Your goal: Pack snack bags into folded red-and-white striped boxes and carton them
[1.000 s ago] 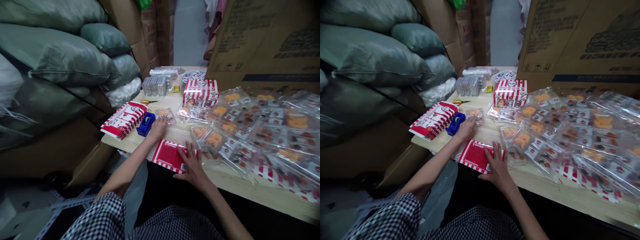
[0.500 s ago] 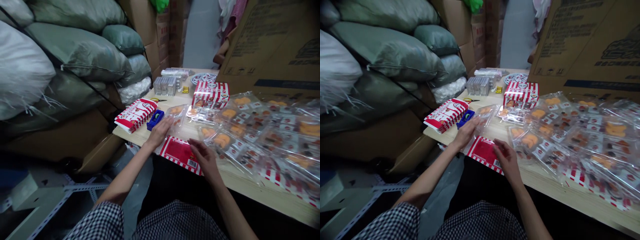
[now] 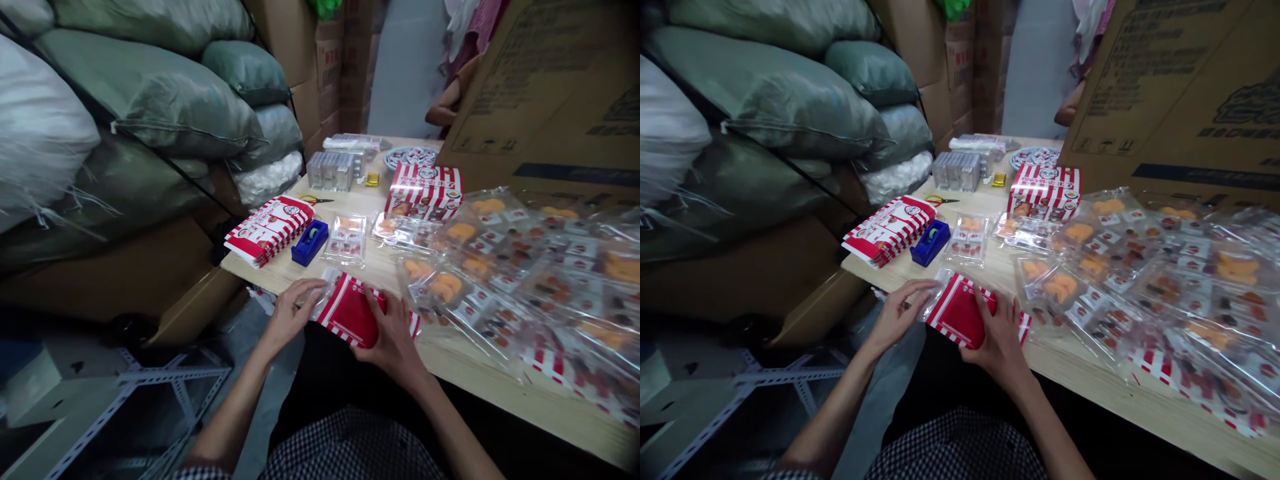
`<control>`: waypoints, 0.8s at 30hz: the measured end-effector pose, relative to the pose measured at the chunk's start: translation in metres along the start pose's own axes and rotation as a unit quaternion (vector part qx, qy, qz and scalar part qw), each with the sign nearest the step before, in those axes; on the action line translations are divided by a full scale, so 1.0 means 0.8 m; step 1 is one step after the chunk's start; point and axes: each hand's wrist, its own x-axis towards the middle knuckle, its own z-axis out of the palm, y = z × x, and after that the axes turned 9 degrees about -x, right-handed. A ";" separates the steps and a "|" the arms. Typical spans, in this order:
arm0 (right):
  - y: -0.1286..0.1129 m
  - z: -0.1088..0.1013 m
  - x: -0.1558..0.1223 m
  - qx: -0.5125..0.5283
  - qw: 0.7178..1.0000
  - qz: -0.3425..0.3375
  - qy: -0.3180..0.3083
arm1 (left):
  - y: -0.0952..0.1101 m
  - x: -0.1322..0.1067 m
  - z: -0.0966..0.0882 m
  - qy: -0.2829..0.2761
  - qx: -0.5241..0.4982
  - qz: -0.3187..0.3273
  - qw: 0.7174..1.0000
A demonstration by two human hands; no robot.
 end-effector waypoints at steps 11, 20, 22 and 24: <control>0.011 -0.033 -0.097 0.025 0.980 0.105 0.170 | 0.098 -0.003 0.056 -0.185 -0.091 0.090 0.974; -0.010 -0.021 -0.108 0.160 0.911 0.223 0.308 | 0.138 -0.021 0.103 0.002 -0.320 -0.051 0.946; -0.010 -0.028 -0.098 0.203 0.908 0.217 0.297 | 0.134 -0.017 0.112 -0.021 -0.370 -0.087 0.925; -0.001 -0.043 -0.088 0.305 0.885 0.221 0.273 | 0.124 0.001 0.110 -0.047 -0.368 -0.071 0.926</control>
